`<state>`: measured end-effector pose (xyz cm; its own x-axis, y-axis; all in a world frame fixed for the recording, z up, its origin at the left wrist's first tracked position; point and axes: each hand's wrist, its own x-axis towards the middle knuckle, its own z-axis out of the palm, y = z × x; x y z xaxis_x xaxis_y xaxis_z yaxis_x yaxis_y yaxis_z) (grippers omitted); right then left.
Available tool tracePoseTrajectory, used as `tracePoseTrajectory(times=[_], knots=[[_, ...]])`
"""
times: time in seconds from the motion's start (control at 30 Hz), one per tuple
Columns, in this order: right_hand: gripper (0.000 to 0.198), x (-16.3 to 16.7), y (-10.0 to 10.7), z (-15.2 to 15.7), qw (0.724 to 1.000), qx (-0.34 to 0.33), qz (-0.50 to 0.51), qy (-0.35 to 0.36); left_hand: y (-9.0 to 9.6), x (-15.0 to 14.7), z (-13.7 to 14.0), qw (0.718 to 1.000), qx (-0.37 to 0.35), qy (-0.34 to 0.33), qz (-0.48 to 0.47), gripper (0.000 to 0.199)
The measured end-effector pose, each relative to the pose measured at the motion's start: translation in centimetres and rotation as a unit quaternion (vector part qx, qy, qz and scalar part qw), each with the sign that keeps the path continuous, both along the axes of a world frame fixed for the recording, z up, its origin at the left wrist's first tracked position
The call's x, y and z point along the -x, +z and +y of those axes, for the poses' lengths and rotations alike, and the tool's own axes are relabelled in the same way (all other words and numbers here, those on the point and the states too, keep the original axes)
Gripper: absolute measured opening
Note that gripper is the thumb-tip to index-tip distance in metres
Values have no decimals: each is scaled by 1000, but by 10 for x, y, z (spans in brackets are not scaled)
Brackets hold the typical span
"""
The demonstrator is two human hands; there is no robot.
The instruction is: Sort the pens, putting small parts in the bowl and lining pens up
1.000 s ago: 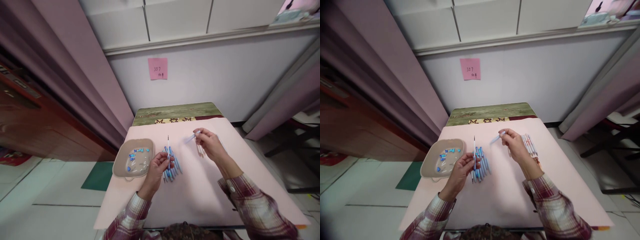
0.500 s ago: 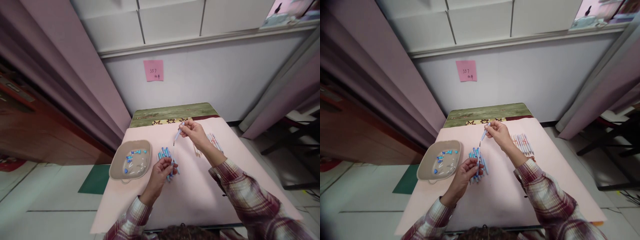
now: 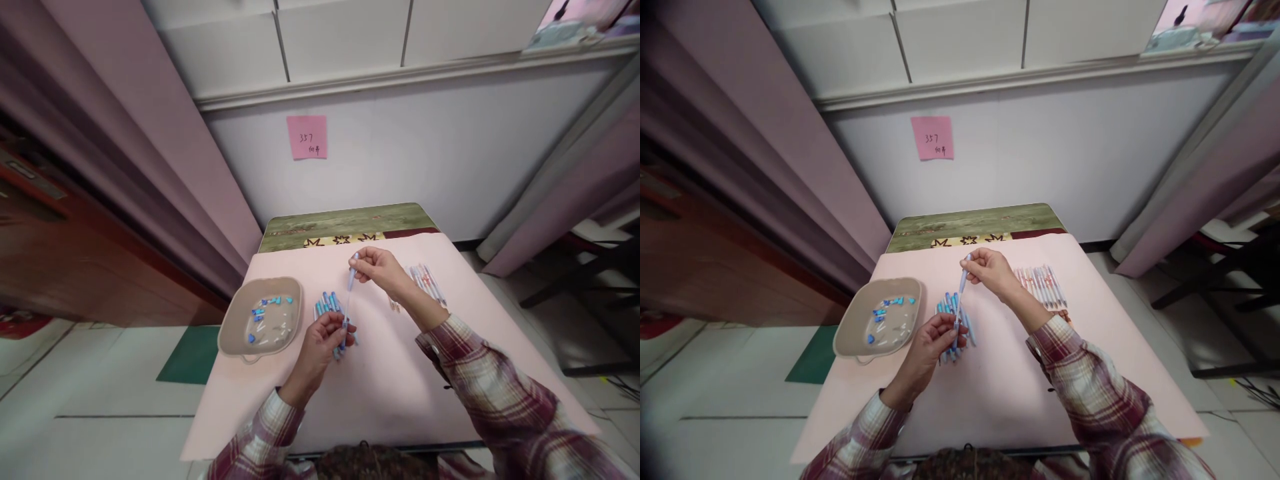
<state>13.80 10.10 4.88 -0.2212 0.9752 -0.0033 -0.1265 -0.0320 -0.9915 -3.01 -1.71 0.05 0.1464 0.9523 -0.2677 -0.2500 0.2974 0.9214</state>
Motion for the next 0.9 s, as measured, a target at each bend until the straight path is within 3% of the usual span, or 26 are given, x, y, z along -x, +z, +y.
tracePoseTrajectory(times=[0.4,0.57,0.73,0.9], knots=[[35,11,-19,-25,996,38,9,79,14,1,5,996,48,31,-68,33],[34,8,-15,-35,996,61,31,65,20,0,4,989,84,35,-113,34],[33,5,-11,-42,997,43,47,47,15,-1,6,988,85,44,-122,28],[34,-2,-18,-49,998,36,43,2,9,-2,12,988,57,104,-96,28]])
